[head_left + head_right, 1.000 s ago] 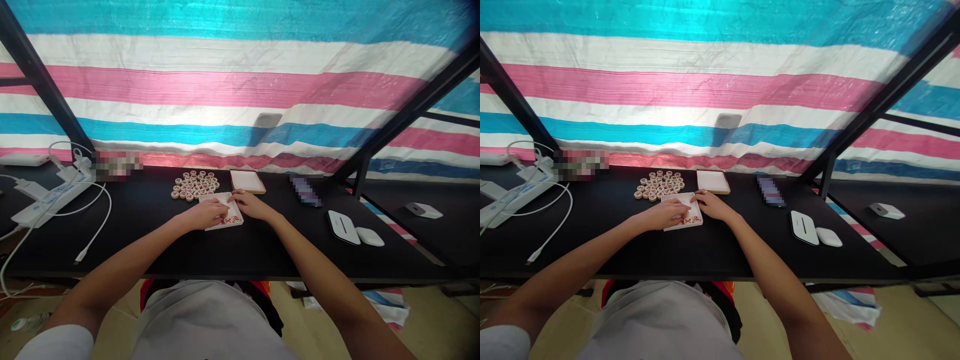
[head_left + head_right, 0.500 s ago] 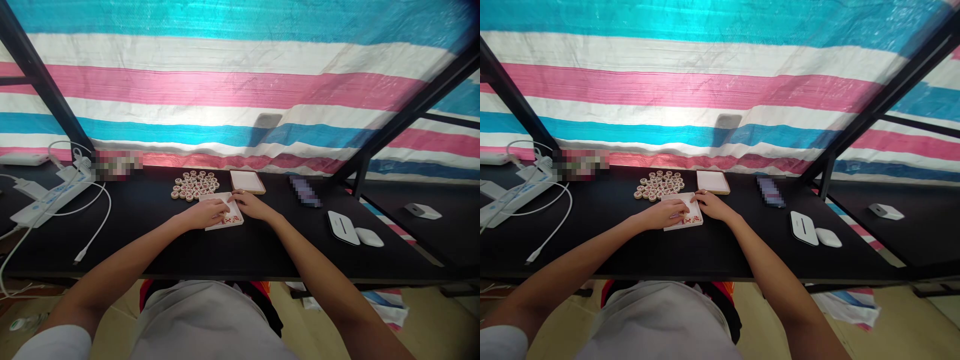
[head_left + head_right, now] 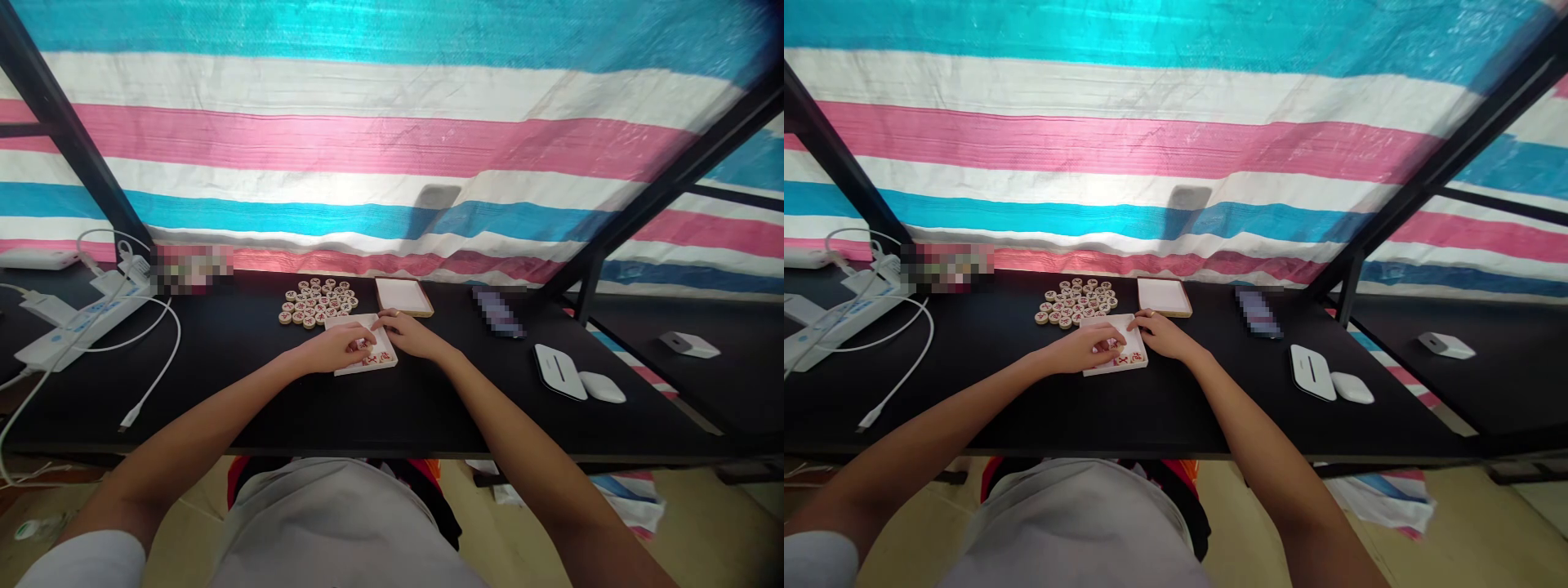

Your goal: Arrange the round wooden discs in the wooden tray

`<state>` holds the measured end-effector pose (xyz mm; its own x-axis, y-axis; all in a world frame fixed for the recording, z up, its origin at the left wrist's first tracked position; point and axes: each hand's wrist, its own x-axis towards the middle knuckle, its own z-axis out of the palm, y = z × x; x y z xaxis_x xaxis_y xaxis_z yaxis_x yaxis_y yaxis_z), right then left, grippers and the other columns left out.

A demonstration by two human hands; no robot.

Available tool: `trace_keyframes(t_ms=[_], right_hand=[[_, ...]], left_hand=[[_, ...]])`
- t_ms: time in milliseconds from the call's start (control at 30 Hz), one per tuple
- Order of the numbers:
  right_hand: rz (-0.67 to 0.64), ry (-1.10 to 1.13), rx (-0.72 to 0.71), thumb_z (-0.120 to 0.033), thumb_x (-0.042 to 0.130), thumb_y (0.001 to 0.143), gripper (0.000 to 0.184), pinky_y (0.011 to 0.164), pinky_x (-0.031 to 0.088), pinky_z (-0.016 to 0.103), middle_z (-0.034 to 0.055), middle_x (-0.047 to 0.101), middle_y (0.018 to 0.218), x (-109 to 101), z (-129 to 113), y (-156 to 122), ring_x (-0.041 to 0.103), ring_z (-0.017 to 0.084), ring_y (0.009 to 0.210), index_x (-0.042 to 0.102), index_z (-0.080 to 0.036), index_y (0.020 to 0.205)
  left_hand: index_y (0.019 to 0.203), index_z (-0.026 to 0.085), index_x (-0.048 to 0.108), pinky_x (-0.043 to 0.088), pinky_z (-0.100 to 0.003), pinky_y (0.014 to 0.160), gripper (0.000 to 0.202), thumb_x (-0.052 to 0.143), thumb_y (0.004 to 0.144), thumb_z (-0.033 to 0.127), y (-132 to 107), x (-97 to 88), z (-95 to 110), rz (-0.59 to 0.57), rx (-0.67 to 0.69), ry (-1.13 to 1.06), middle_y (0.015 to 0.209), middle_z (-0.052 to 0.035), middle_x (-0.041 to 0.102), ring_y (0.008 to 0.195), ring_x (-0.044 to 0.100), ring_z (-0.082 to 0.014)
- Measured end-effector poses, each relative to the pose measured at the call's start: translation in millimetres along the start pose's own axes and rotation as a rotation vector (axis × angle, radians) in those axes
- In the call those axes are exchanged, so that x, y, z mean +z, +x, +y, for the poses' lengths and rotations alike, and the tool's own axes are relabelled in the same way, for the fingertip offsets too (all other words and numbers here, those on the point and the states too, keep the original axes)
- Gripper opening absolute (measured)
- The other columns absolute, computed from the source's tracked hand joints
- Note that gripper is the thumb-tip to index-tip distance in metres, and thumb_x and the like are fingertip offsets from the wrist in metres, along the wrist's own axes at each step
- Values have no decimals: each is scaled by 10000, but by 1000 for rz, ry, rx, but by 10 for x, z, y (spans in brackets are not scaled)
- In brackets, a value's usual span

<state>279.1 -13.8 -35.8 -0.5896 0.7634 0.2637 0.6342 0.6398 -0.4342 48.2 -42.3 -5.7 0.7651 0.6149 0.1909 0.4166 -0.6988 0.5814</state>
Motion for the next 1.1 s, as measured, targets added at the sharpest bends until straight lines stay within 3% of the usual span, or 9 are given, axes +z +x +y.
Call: trace_keyframes(t_ms=[333, 667, 800, 900, 1000, 1100], right_hand=[[3, -3, 6, -52, 439, 807, 358, 959, 436, 381, 86, 557, 1109, 10, 6, -4, 565, 200, 1035, 677, -219, 1016], [-13, -2, 21, -75, 436, 823, 340, 977, 428, 387, 98, 546, 1130, 10, 9, -4, 560, 204, 1053, 674, -206, 1027], [-10, 2, 22, -84, 433, 830, 333, 981, 426, 391, 100, 540, 1141, 21, 29, -1, 559, 205, 1058, 672, -207, 1026], [-10, 0, 26, -79, 431, 831, 324, 974, 429, 392, 103, 531, 1152, 19, 29, -4, 561, 202, 1050, 666, -200, 1020], [-18, 8, 33, -75, 425, 831, 326, 962, 436, 385, 101, 533, 1144, 6, 13, -6, 567, 197, 1036, 662, -199, 1018], [-28, 15, 49, -76, 426, 829, 324, 967, 432, 384, 106, 532, 1149, -5, -4, -6, 568, 201, 1042, 663, -192, 1016]], left_hand=[[1013, 191, 604, 484, -254, 750, 237, 492, 875, 348, -2, -5, 3, -16, -8, -30, 953, -34, 598, 746, 578, -125], [1010, 185, 613, 452, -262, 774, 237, 491, 886, 346, -17, -77, 49, 54, 40, 51, 907, -38, 592, 801, 562, -142], [1048, 195, 598, 433, -266, 764, 251, 486, 883, 347, -45, -261, 43, 52, -7, 98, 936, -34, 609, 814, 571, -145], [971, 193, 605, 417, -264, 708, 233, 522, 847, 372, -93, -508, 27, 35, -131, 173, 895, -21, 619, 777, 562, -152], [906, 189, 598, 395, -252, 647, 244, 554, 806, 408, -151, -719, -15, -69, -287, 178, 869, -13, 629, 750, 557, -155], [840, 180, 585, 375, -249, 618, 235, 593, 758, 401, -196, -800, -77, -174, -398, 219, 851, -15, 627, 741, 553, -160]])
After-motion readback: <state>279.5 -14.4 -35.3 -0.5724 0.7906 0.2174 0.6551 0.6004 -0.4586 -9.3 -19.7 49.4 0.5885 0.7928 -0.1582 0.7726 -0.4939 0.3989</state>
